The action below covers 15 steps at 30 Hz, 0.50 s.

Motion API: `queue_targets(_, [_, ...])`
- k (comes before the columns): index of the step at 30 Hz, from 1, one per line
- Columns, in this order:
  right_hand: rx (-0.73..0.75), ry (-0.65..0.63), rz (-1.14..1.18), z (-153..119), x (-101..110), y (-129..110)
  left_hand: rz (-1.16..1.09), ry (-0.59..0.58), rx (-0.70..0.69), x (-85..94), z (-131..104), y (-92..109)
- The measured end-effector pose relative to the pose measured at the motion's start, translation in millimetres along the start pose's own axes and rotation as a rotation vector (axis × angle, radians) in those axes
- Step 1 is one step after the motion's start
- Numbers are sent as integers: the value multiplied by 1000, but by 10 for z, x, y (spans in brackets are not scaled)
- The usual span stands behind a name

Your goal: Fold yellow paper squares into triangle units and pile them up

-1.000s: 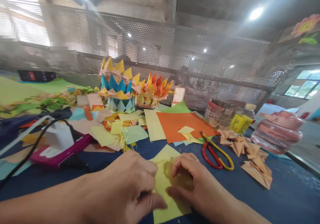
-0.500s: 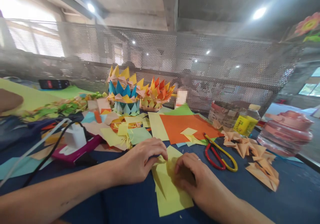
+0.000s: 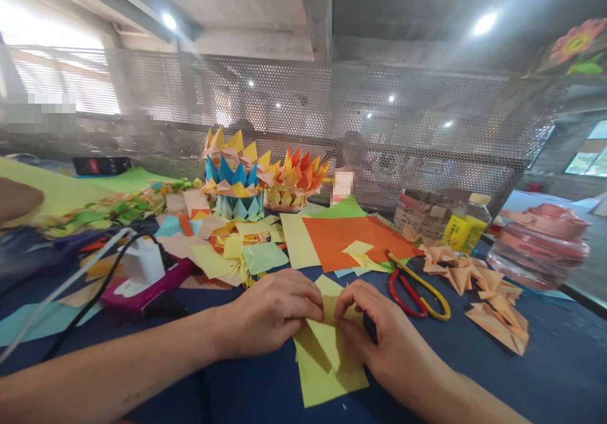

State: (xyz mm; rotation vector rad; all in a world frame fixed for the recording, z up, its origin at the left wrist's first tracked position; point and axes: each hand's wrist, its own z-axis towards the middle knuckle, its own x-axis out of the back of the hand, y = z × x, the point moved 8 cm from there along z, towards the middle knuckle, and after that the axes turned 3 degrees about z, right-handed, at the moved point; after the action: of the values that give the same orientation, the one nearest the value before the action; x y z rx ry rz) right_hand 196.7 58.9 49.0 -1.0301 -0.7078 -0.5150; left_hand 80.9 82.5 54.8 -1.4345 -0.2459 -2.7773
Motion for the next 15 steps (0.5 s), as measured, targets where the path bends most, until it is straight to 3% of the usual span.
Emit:
queue_targets(5, [110, 133, 9, -37, 131, -159, 195, 55, 22, 35, -16, 78])
queue_targets(15, [156, 19, -185, -25, -49, -94, 279, 25, 63, 25, -22, 124])
